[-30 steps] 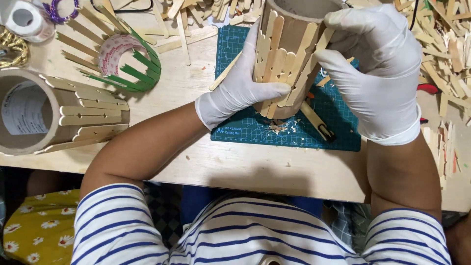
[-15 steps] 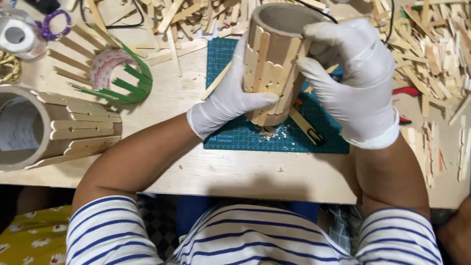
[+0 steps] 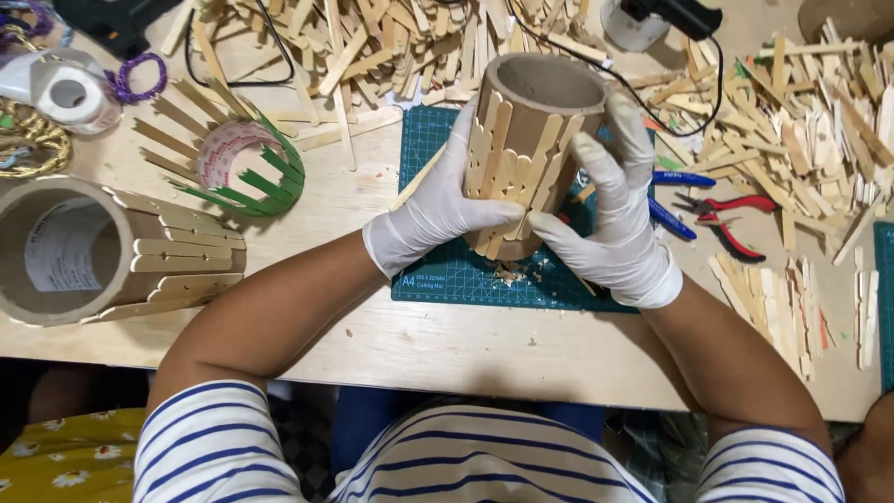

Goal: Gluing wooden strips onto a cardboard tube using a hot glue gun.

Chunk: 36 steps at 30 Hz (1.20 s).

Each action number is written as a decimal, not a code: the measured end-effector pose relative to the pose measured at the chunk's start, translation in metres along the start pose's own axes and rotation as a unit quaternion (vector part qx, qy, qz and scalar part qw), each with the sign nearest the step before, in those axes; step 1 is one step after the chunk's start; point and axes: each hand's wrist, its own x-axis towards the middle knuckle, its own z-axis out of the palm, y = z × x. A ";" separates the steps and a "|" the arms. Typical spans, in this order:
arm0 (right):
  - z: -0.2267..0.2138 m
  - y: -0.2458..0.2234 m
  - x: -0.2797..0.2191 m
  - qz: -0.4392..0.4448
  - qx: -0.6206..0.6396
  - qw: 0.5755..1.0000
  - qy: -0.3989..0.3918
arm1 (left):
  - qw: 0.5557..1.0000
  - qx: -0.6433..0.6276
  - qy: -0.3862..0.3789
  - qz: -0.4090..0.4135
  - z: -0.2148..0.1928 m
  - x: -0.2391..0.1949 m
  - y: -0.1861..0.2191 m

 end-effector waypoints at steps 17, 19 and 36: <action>-0.003 0.000 0.000 0.016 0.000 1.000 -0.018 | 1.000 0.014 0.010 -0.001 0.000 0.001 -0.004; -0.004 0.000 0.001 0.012 0.002 1.000 -0.015 | 1.000 0.016 0.011 0.004 0.000 0.002 -0.006; -0.006 0.000 0.006 -0.019 -0.062 0.998 -0.007 | 0.997 0.044 0.014 0.058 -0.003 0.003 -0.012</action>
